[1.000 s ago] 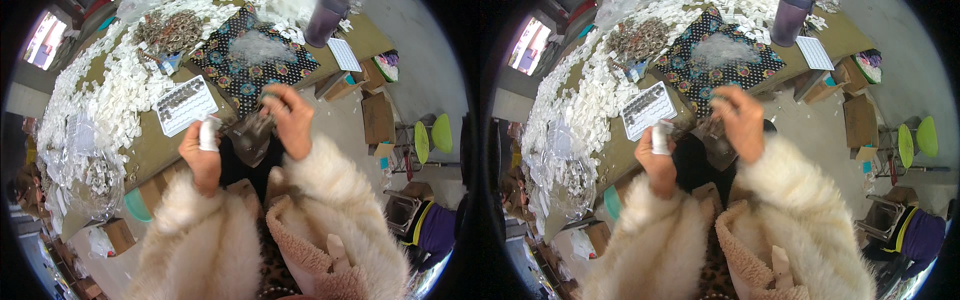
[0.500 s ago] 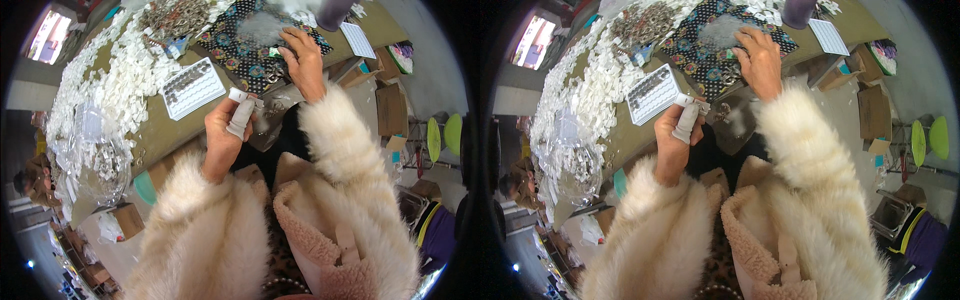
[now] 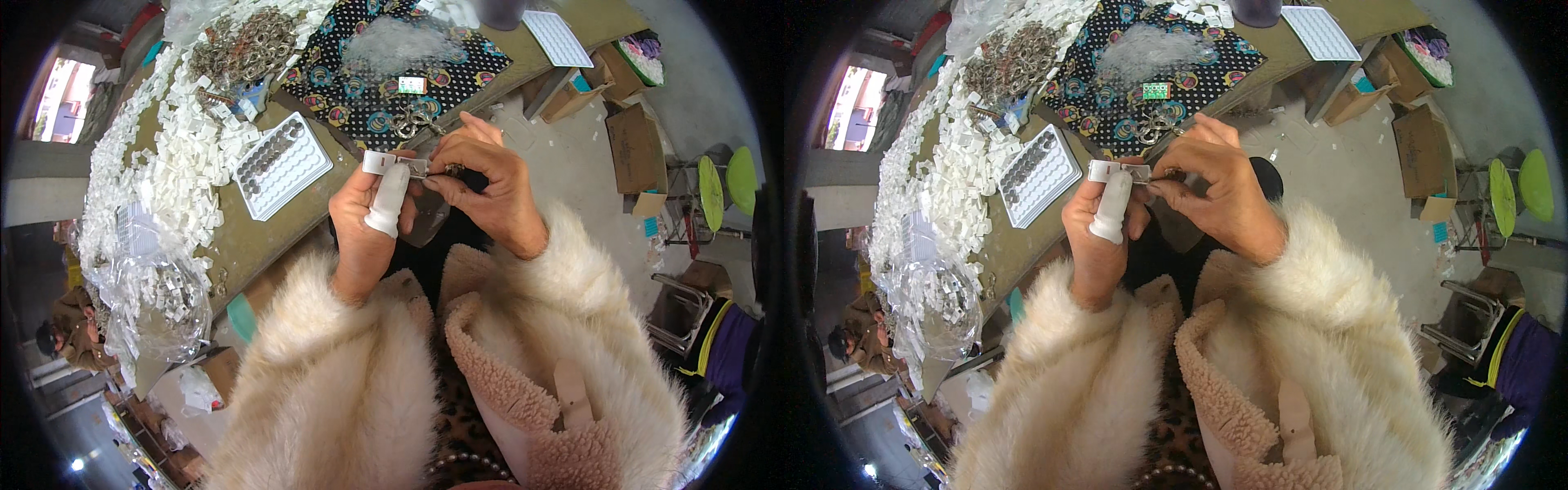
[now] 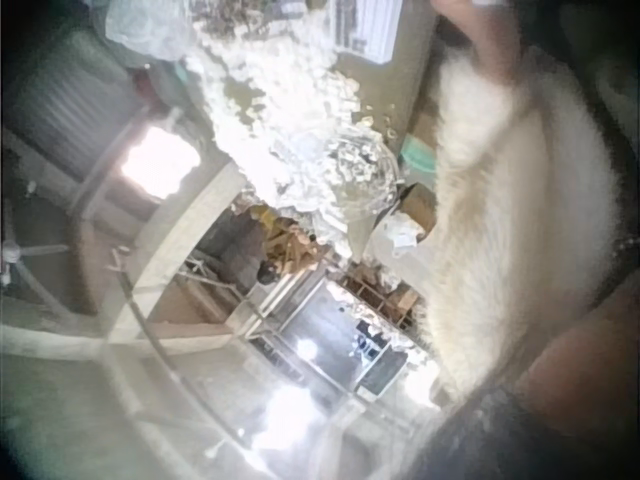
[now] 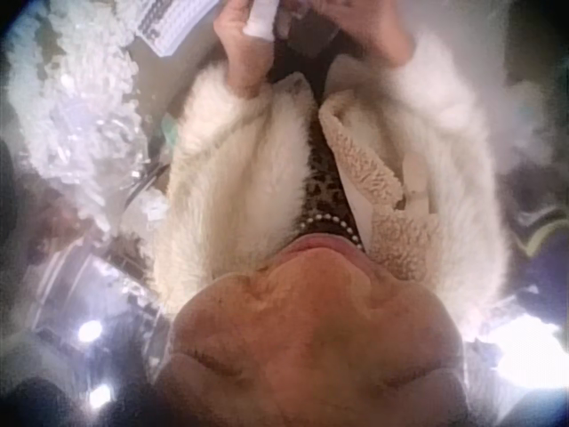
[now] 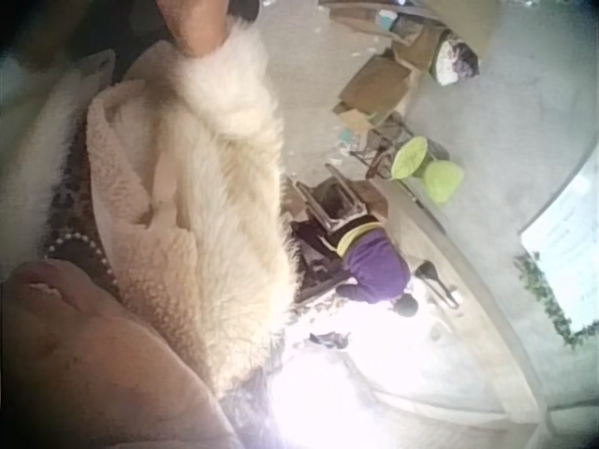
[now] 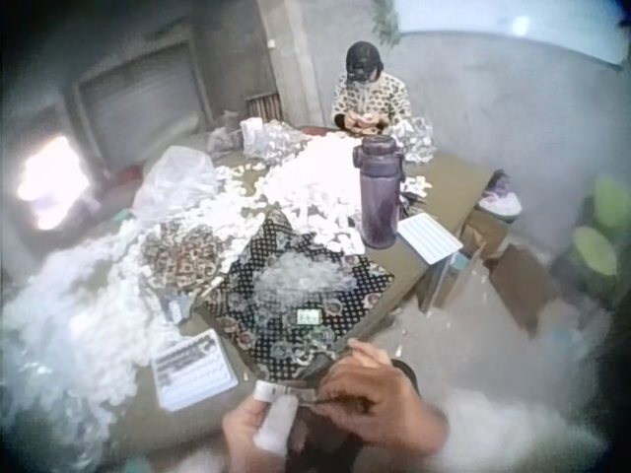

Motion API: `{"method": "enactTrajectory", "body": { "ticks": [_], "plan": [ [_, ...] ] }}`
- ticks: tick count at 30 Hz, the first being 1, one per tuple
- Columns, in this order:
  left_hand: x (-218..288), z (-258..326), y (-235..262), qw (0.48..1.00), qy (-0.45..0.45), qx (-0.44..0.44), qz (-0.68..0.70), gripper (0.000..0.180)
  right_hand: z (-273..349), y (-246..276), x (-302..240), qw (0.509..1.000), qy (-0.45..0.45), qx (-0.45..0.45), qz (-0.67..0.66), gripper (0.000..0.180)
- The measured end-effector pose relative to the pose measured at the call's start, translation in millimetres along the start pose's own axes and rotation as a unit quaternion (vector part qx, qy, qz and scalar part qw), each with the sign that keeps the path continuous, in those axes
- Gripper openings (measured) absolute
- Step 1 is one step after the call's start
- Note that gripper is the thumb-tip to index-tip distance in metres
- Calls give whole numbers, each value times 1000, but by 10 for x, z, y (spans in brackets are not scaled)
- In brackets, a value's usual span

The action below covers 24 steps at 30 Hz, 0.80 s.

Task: The person repeatedly picks small metal keychain parts and white plastic tags from a table, joins them together, and places the assembled units into a white tray. The process is repeated continuously with multiple items.

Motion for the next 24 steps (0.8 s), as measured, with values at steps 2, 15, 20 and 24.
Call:
{"method": "enactTrajectory", "body": {
  "ticks": [2,15,20,24],
  "plan": [
    [6,3,7,1000,-3,-6,21,21,7,-17,38,999,-14,-11,-31,17],
    [135,53,28,912,-190,57,-359,16,6,-86,10,995,73,19,68,18],
    [-43,6,122,993,24,14,111,19,36,-153,-42,982,142,70,101,25],
    [-56,9,82,991,53,13,122,21,34,-137,-60,984,138,85,80,24]
  ]
}}
Point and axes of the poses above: each hand's wrist, its own z-axis away from the middle knuckle, its own y-axis out of the back of the hand, x = y × z, the point moved 6 cm from there along -z, towards the middle knuckle, and after that the axes turned 4 degrees about -x, right-handed, at the moved point
